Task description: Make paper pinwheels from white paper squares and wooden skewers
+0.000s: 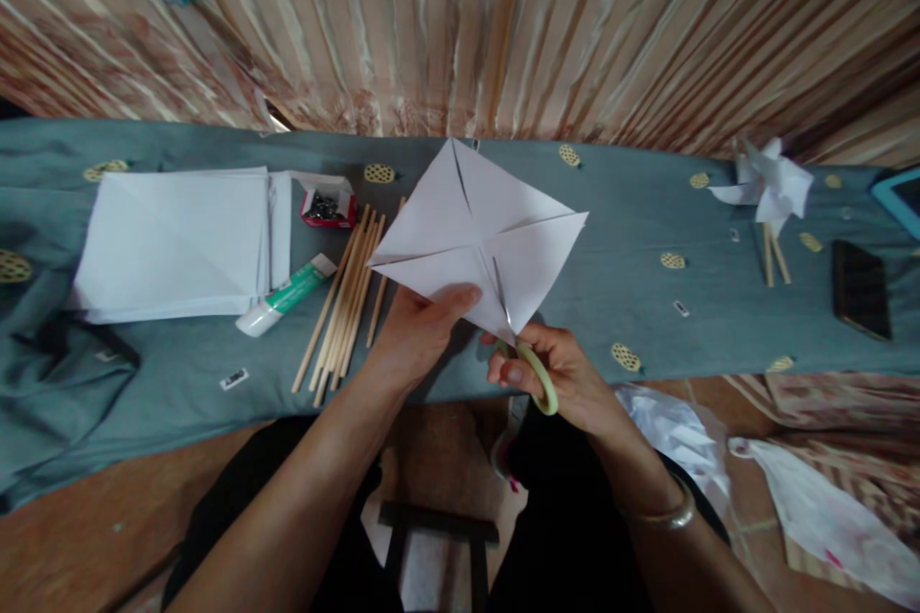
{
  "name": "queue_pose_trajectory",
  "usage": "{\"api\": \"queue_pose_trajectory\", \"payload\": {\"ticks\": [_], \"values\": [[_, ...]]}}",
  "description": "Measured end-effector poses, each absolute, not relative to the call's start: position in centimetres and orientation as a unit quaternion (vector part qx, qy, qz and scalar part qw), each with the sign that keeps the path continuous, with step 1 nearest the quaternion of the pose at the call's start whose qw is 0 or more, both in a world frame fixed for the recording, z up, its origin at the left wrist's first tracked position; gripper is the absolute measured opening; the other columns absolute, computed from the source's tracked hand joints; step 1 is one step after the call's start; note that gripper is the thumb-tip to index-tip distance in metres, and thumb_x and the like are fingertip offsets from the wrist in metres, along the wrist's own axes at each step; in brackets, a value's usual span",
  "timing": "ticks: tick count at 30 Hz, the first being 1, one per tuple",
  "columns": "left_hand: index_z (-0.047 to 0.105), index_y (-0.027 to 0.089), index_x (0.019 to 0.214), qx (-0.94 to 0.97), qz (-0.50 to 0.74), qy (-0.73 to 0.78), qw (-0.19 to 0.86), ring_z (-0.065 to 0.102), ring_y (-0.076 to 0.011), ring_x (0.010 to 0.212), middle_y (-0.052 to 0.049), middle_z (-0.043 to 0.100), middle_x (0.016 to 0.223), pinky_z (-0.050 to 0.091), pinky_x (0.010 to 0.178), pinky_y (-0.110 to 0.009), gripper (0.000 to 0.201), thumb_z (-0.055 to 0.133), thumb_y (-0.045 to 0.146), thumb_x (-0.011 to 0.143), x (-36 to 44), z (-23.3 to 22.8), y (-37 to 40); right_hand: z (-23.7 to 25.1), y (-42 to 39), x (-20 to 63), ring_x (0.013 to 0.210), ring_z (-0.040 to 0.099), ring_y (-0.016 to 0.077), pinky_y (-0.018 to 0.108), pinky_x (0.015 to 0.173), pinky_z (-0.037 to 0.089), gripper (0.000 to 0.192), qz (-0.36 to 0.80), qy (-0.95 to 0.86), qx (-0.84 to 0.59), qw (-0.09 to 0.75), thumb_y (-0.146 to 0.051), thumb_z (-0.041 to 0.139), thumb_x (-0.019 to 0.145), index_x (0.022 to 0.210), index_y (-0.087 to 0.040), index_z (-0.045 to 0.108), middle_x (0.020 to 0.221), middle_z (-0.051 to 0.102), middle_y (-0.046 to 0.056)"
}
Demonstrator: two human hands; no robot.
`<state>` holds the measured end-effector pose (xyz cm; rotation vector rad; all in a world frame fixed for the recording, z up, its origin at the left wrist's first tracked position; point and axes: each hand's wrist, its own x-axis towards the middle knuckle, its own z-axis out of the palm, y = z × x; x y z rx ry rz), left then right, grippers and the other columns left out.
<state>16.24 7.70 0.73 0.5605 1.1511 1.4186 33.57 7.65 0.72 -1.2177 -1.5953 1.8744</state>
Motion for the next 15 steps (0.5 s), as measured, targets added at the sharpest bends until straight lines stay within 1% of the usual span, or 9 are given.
{"api": "queue_pose_trajectory", "payload": {"ticks": [4,11,15], "values": [[0.065,0.017,0.079,0.245,0.613,0.483,0.575,0.064,-0.0180,0.079,0.000,0.069,0.077,0.050,0.082,-0.034,0.022,0.075,0.020,0.060,16.23,0.63,7.78,0.47,7.56,33.61,0.061,0.054,0.0116,0.026,0.060,0.043,0.058,0.671,-0.564,-0.439,0.197,-0.068,0.072,0.069,0.095,-0.016,0.067,0.068,0.063,-0.001],[0.063,0.017,0.077,0.247,0.608,0.485,0.577,0.062,-0.0168,0.078,0.001,0.066,0.075,0.049,0.081,-0.032,0.020,0.074,0.021,0.060,16.13,0.69,7.78,0.35,7.62,33.49,0.059,0.053,0.0106,0.025,0.057,0.044,0.050,0.680,-0.560,-0.419,0.219,-0.061,0.075,0.071,0.092,-0.017,0.068,0.067,0.063,-0.002],[0.064,0.018,0.079,0.241,0.605,0.493,0.577,0.061,-0.0169,0.078,0.001,0.066,0.077,0.048,0.080,-0.032,0.023,0.074,0.021,0.059,16.18,0.84,7.77,0.63,7.72,33.35,0.058,0.053,0.0098,0.024,0.056,0.045,0.047,0.689,-0.552,-0.413,0.224,-0.059,0.077,0.070,0.090,-0.017,0.068,0.066,0.063,-0.003]]}}
